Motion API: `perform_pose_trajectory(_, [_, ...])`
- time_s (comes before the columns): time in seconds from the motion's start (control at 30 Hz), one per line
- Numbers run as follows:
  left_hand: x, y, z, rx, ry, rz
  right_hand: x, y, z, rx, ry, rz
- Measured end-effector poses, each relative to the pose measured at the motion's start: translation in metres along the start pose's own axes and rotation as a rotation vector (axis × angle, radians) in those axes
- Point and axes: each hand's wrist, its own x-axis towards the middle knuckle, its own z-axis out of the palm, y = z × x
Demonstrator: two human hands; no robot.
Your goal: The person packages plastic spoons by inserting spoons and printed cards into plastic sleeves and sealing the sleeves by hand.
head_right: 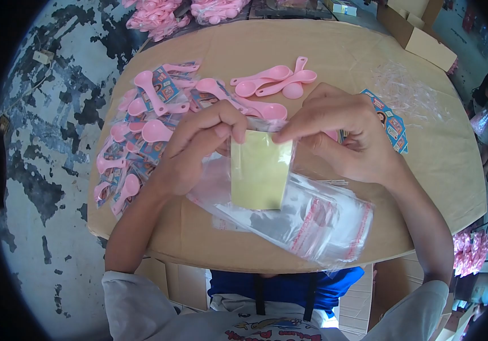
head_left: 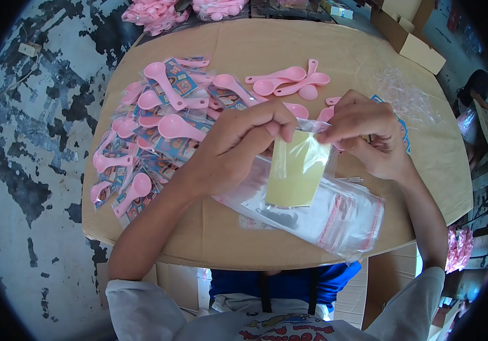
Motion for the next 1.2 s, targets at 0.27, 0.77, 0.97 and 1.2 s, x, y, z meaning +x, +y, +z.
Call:
perform_pose_trajectory(0.27, [0.002,-0.003,-0.005,-0.115,0.151,-0.049,0.002,-0.008,-0.004,-0.185,-0.070,0.099])
perform_pose_trajectory(0.77, [-0.013,0.039,0.011,0.607,-0.333,0.265,-0.004,-0.034,-0.005,-0.018,-0.541,0.582])
perform_pose_trajectory(0.97, [-0.015,0.009,0.049,0.774,-0.462,0.270,-0.013,-0.031,-0.011,-0.130,-0.483,0.487])
perform_pose_trajectory(1.2, [-0.013,0.018,0.046,0.785,-0.497,0.177,-0.001,-0.040,-0.028,-0.114,-0.199,0.556])
